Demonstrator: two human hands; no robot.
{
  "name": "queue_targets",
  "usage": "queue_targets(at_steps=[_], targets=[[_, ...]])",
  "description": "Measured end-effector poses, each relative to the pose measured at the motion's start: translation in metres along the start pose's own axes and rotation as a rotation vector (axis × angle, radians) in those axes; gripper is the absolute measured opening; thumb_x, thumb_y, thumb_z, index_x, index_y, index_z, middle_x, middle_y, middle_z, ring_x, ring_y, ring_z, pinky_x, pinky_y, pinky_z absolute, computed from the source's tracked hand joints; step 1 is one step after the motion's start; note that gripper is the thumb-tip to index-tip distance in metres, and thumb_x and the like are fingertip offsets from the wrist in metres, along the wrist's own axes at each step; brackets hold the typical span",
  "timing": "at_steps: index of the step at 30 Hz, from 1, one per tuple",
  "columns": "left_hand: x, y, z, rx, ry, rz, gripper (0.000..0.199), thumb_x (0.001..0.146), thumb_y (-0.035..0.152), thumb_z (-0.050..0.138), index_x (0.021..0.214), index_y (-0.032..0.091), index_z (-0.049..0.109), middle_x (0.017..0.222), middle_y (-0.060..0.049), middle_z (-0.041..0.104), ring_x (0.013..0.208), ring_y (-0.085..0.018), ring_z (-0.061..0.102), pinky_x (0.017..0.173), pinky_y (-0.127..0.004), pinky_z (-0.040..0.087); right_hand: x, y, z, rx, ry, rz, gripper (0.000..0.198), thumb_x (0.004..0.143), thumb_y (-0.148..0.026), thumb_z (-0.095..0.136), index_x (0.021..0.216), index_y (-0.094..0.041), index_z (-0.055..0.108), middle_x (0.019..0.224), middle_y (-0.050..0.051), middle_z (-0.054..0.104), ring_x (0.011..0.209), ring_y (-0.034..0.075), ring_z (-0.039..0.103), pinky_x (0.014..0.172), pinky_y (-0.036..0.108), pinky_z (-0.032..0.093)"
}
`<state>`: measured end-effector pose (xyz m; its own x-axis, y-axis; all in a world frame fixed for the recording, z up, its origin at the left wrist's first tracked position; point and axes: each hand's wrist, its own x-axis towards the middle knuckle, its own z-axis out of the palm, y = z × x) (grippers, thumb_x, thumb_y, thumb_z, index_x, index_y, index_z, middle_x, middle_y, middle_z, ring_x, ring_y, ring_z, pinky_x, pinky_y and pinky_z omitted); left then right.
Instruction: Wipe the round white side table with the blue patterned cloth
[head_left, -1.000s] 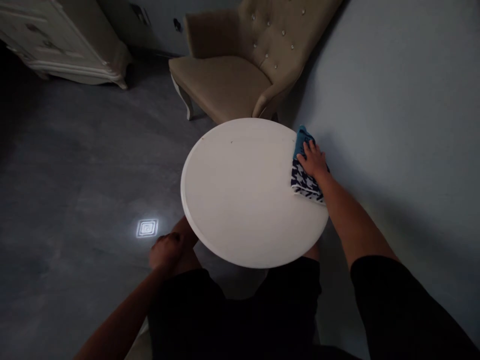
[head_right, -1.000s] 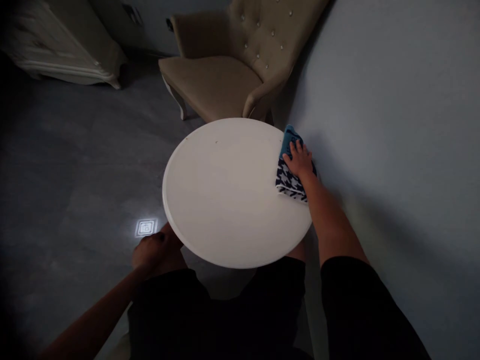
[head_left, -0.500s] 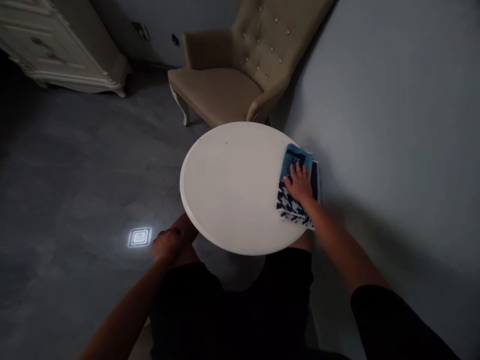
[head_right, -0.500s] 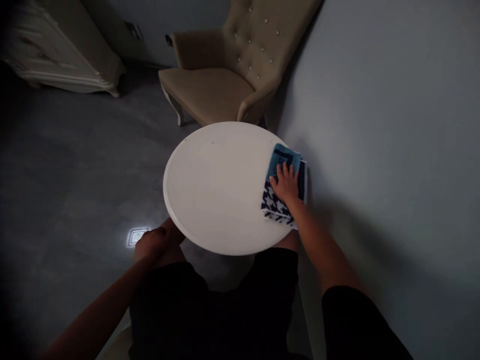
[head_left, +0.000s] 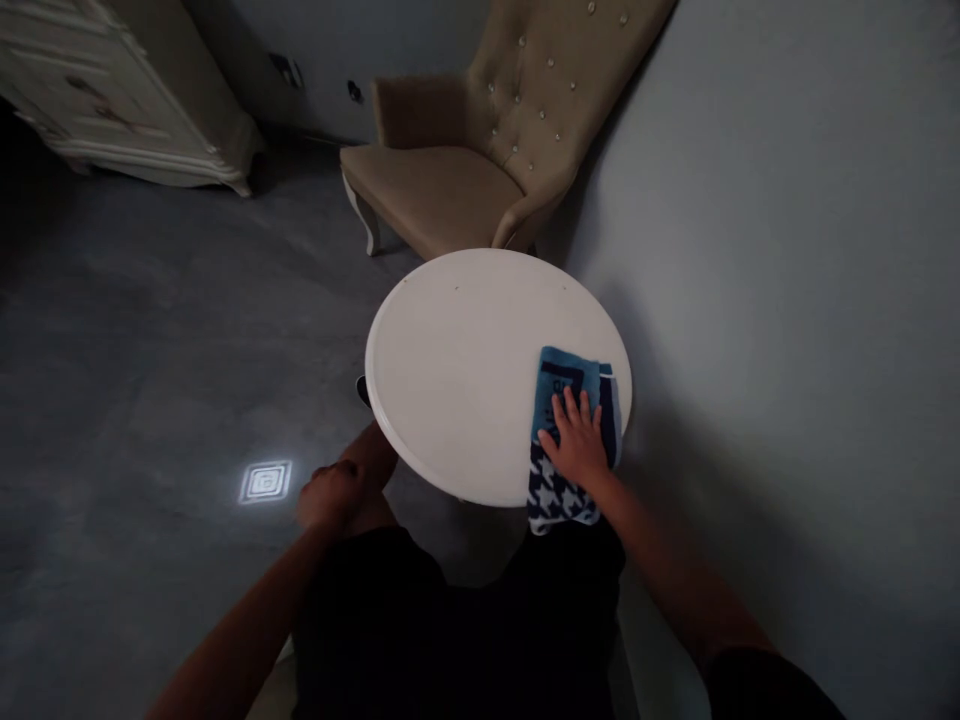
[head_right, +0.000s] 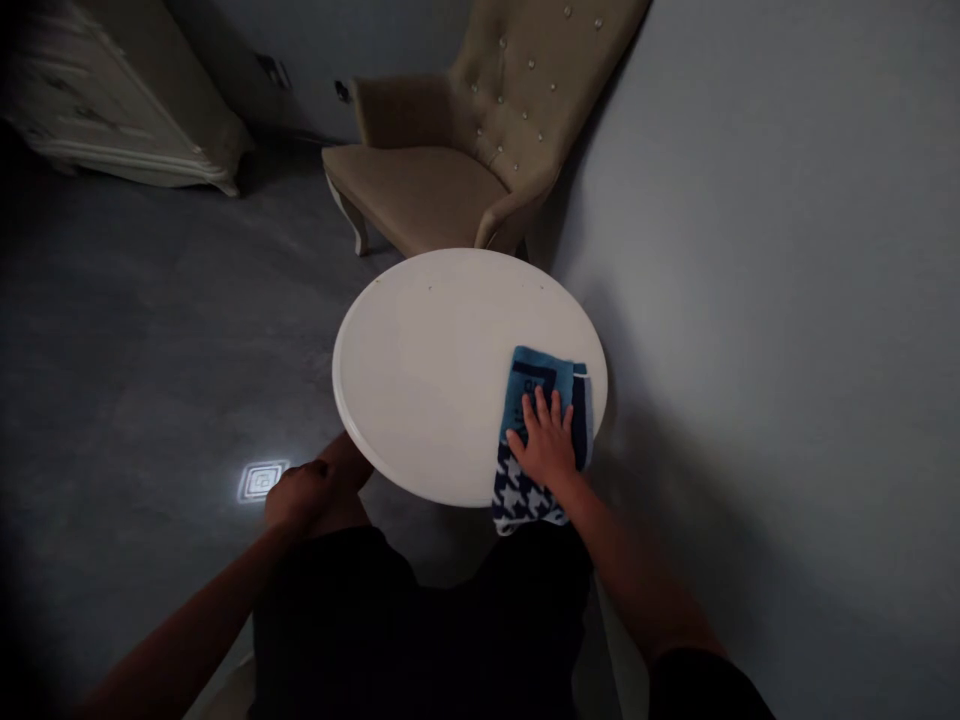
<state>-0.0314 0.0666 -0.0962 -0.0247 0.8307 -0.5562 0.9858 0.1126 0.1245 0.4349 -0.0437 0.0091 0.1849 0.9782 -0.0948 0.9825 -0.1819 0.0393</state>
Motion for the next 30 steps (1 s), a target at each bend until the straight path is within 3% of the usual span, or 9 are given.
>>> queue_targets(at_steps=[2, 10, 13, 16, 19, 22, 26, 30], targets=[[0.003, -0.001, 0.002, 0.009, -0.018, -0.003, 0.064, 0.107, 0.054, 0.041, 0.132, 0.016, 0.086, 0.135, -0.027, 0.082, 0.123, -0.044, 0.079, 0.1, -0.051, 0.063, 0.052, 0.013, -0.012, -0.011, -0.05, 0.037, 0.087, 0.116, -0.067, 0.036, 0.188, -0.018, 0.034, 0.191, 0.008, 0.005, 0.179, 0.047, 0.007, 0.142, 0.077, 0.018], [0.011, -0.005, 0.005, 0.027, -0.021, -0.005, 0.067, 0.111, 0.051, 0.033, 0.129, 0.013, 0.085, 0.132, -0.027, 0.082, 0.123, -0.044, 0.078, 0.102, -0.052, 0.062, 0.278, 0.067, -0.036, 0.038, -0.029, 0.1, 0.09, 0.116, -0.067, 0.031, 0.189, -0.015, 0.03, 0.191, 0.017, 0.012, 0.177, 0.047, 0.012, 0.139, 0.081, 0.015], [0.013, -0.005, 0.004, 0.024, -0.027, -0.009, 0.064, 0.112, 0.05, 0.035, 0.13, 0.015, 0.085, 0.132, -0.025, 0.082, 0.126, -0.043, 0.077, 0.103, -0.051, 0.062, 0.336, 0.084, -0.036, 0.053, -0.013, 0.14, 0.091, 0.115, -0.067, 0.029, 0.188, -0.014, 0.03, 0.19, 0.018, 0.014, 0.176, 0.047, 0.015, 0.137, 0.082, 0.016], [0.013, -0.002, 0.001, 0.036, -0.04, -0.001, 0.063, 0.113, 0.05, 0.034, 0.128, 0.016, 0.085, 0.132, -0.025, 0.082, 0.13, -0.044, 0.075, 0.104, -0.052, 0.061, 0.365, 0.094, -0.033, 0.046, 0.006, 0.171, 0.091, 0.115, -0.067, 0.025, 0.188, -0.012, 0.03, 0.189, 0.02, 0.019, 0.174, 0.045, 0.024, 0.137, 0.081, 0.019], [0.012, 0.003, -0.003, 0.038, -0.043, -0.023, 0.064, 0.113, 0.051, 0.034, 0.129, 0.014, 0.085, 0.131, -0.026, 0.081, 0.125, -0.043, 0.077, 0.103, -0.052, 0.061, 0.362, 0.094, -0.031, 0.012, 0.04, 0.137, 0.091, 0.116, -0.067, 0.019, 0.187, -0.01, 0.032, 0.187, 0.022, 0.023, 0.172, 0.044, 0.028, 0.137, 0.079, 0.023], [0.01, 0.007, -0.006, 0.041, -0.03, -0.027, 0.064, 0.112, 0.052, 0.037, 0.13, 0.015, 0.086, 0.131, -0.026, 0.082, 0.124, -0.044, 0.078, 0.102, -0.052, 0.062, 0.329, 0.085, -0.032, -0.04, 0.037, 0.12, 0.09, 0.117, -0.065, 0.018, 0.186, -0.009, 0.033, 0.188, 0.022, 0.021, 0.174, 0.045, 0.024, 0.137, 0.077, 0.025], [0.007, 0.01, -0.007, 0.044, -0.03, -0.016, 0.066, 0.112, 0.051, 0.035, 0.131, 0.014, 0.087, 0.132, -0.027, 0.082, 0.123, -0.045, 0.079, 0.1, -0.053, 0.062, 0.241, 0.059, -0.034, -0.011, 0.005, 0.109, 0.089, 0.117, -0.064, 0.022, 0.188, -0.011, 0.032, 0.19, 0.017, 0.016, 0.177, 0.045, 0.017, 0.141, 0.074, 0.02], [0.003, 0.01, -0.005, 0.053, -0.034, -0.019, 0.07, 0.113, 0.053, 0.034, 0.135, 0.011, 0.085, 0.133, -0.029, 0.081, 0.123, -0.046, 0.079, 0.099, -0.052, 0.063, 0.119, 0.022, -0.028, 0.003, -0.028, 0.071, 0.088, 0.117, -0.064, 0.028, 0.188, -0.012, 0.033, 0.191, 0.012, 0.011, 0.18, 0.042, 0.01, 0.146, 0.069, 0.016]])
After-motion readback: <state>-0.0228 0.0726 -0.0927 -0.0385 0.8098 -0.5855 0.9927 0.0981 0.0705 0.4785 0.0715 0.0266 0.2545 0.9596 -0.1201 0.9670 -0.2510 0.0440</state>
